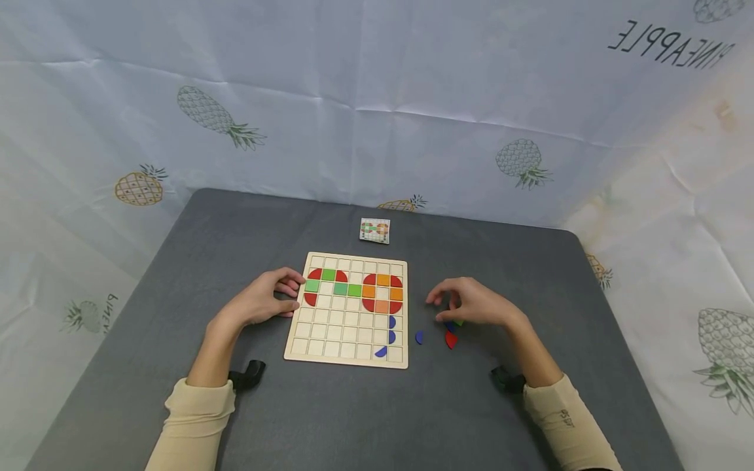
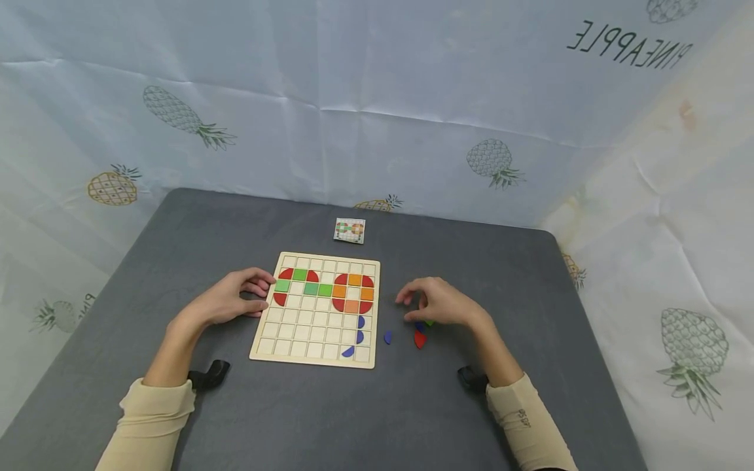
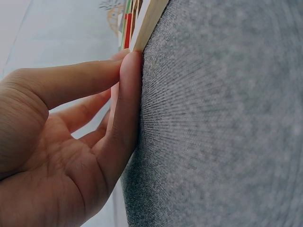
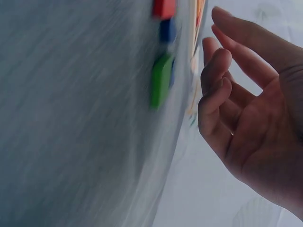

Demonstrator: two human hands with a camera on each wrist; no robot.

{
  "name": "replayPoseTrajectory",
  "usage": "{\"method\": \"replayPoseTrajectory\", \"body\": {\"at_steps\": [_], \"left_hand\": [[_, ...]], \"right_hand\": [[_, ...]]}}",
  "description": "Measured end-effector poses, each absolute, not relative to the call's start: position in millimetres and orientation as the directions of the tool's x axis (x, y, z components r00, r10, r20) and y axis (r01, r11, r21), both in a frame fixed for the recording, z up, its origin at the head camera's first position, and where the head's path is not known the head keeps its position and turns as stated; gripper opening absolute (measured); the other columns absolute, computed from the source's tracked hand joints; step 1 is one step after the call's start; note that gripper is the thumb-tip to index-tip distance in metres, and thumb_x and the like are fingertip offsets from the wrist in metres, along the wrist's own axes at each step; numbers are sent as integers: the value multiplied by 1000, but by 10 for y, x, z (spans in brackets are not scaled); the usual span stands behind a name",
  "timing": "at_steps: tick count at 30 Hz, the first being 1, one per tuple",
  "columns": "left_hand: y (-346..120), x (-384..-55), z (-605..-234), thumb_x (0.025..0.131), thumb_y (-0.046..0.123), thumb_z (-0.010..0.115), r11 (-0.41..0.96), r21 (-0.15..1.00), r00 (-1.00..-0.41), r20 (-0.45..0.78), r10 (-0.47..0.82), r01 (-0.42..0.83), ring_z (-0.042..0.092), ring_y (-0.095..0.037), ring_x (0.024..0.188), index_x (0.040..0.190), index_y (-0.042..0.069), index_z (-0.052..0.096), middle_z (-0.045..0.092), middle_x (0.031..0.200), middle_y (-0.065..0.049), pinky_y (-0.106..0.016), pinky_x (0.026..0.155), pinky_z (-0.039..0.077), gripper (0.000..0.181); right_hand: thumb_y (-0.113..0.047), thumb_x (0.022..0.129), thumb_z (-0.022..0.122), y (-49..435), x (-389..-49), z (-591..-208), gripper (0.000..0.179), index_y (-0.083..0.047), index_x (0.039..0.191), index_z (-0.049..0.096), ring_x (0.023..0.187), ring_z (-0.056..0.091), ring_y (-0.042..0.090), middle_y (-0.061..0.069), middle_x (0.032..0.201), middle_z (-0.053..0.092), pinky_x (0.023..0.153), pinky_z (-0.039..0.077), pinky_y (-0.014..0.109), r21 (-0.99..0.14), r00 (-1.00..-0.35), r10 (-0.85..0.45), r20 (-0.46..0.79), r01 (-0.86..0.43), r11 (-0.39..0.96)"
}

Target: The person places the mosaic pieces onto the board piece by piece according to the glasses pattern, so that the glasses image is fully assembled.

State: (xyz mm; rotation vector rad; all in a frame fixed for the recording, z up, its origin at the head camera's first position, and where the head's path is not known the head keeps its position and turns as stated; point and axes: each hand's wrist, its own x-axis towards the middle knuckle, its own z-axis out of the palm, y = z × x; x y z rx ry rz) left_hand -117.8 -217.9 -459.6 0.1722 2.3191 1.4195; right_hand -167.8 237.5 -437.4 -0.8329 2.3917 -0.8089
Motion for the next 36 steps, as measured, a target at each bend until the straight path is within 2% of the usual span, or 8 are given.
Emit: {"method": "replayPoseTrajectory", "body": {"at_steps": [6,16,28,36], "left_hand": [[-2170,-1187,-4586,97,-7,74,472,878,-909,-262,323,-85,61,-31,109,139,-8,57,61,118,-25,-33,76,68,46],[-2163,-1187,-4572,97,-7,74,472,878,-910,-258,325,-81,61,-30,108,138,-8,58,61,118,-25,-33,76,68,45],[-2177,-1180,-4584,97,-6,75,479,874,-911,-262,318,-84,60,-28,107,138,-7,58,61,117,-23,-31,75,67,45],[-2179,-1159,-4595,97,-6,75,472,877,-909,-266,320,-91,59,-29,109,139,-7,57,60,118,-23,-33,76,68,46]], "right_hand": [[-19,91,89,2692,-1629,-4434,29,-13,117,78,72,57,7,4,105,73,62,50,23,-652,-739,-619,-266,-336,680],[-17,88,91,2874,-1614,-4513,32,-11,113,74,70,56,7,5,100,68,61,50,24,-662,-747,-607,-271,-313,681],[-17,88,91,2935,-1712,-4551,31,-10,115,76,76,59,7,6,98,70,65,53,23,-696,-707,-648,-281,-314,645],[-20,88,92,2935,-1727,-4558,28,-11,110,75,72,56,7,7,94,70,62,50,23,-695,-693,-669,-269,-342,633]]}}
